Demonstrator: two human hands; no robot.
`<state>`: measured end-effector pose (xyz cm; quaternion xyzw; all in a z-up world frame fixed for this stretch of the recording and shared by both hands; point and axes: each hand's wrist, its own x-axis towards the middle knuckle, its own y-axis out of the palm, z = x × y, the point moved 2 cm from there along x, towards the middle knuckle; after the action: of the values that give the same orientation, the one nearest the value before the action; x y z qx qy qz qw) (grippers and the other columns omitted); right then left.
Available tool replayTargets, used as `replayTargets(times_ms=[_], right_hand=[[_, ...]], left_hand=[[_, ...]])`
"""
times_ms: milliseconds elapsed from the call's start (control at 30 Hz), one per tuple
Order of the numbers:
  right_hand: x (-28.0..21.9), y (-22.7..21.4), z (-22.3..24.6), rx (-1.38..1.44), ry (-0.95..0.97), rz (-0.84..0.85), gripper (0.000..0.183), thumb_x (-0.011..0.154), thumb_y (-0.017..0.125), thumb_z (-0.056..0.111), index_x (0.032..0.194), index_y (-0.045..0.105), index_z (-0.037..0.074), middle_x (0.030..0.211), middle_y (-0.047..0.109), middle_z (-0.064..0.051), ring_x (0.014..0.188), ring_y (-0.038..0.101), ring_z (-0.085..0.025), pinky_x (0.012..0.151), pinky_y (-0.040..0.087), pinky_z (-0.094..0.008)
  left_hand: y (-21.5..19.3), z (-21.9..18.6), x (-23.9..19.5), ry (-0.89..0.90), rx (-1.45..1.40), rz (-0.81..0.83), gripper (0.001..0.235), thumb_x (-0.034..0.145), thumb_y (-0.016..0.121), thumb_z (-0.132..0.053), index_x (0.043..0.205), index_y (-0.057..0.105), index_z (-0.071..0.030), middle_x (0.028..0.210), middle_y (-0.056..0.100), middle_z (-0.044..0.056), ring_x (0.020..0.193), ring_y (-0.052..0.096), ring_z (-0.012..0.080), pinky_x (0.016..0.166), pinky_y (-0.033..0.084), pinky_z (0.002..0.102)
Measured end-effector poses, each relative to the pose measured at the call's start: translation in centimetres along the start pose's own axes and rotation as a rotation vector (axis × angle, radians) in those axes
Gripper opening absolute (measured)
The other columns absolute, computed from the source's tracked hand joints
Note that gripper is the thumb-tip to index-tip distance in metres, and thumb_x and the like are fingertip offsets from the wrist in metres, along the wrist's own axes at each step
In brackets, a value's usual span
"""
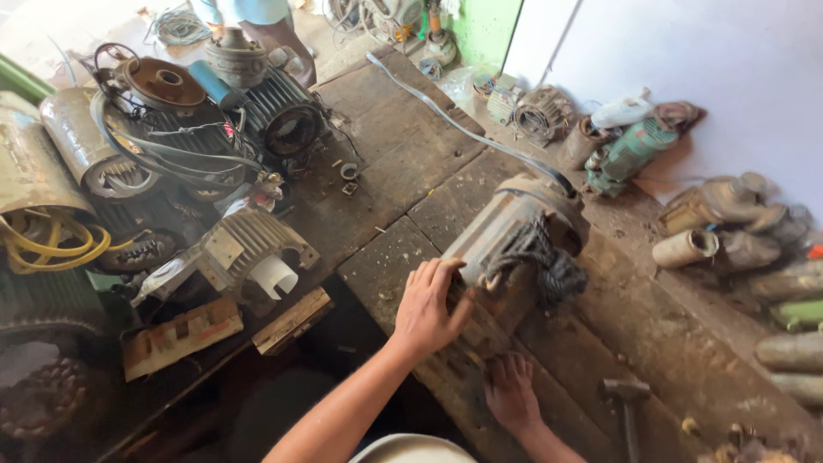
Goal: The person uses a wrench to loosen and tighten bolts on a cylindrical electric motor placed on a wooden workbench. They reposition the motor and continue adjusting the bolts while other people stand nearby in the workshop.
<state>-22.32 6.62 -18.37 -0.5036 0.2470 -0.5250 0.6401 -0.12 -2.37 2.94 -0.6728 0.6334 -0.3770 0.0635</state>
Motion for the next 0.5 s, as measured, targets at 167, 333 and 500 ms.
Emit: replayTargets(times_ms=[167, 333, 500], right_hand=[[-0.2, 0.8, -0.9, -0.131, -0.019, 0.094, 0.035, 0.083, 0.065, 0.021, 0.116, 0.062, 0.01, 0.12, 0.062, -0.011, 0.115, 0.055, -0.032, 0.097, 0.045, -0.046], [-2.2, 0.1, 1.8, 0.013, 0.389, 0.188, 0.034, 0.091, 0.055, 0.023, 0.122, 0.066, 0.013, 0.119, 0.068, -0.012, 0.102, 0.065, -0.037, 0.085, 0.053, -0.049], [-0.8, -2.8, 2.7, -0.167, 0.393, 0.294, 0.03, 0.098, 0.05, 0.024, 0.119, 0.069, 0.017, 0.114, 0.071, -0.012, 0.092, 0.071, -0.038, 0.075, 0.058, -0.051]], left_hand=[[0.4, 0.2, 0.3, -0.014, -0.004, 0.007, 0.043, 0.086, 0.071, -0.021, 0.125, 0.059, -0.007, 0.1, 0.062, 0.01, 0.098, 0.061, 0.0293, 0.087, 0.045, 0.041], [0.6, 0.6, -0.4, 0.028, 0.024, -0.005, 0.046, 0.086, 0.072, -0.023, 0.126, 0.057, -0.005, 0.103, 0.061, 0.012, 0.1, 0.058, 0.0316, 0.088, 0.043, 0.043], [0.9, 0.6, -0.5, 0.023, 0.033, -0.004, 0.044, 0.088, 0.071, -0.024, 0.125, 0.058, -0.006, 0.104, 0.061, 0.012, 0.102, 0.059, 0.032, 0.089, 0.043, 0.043]])
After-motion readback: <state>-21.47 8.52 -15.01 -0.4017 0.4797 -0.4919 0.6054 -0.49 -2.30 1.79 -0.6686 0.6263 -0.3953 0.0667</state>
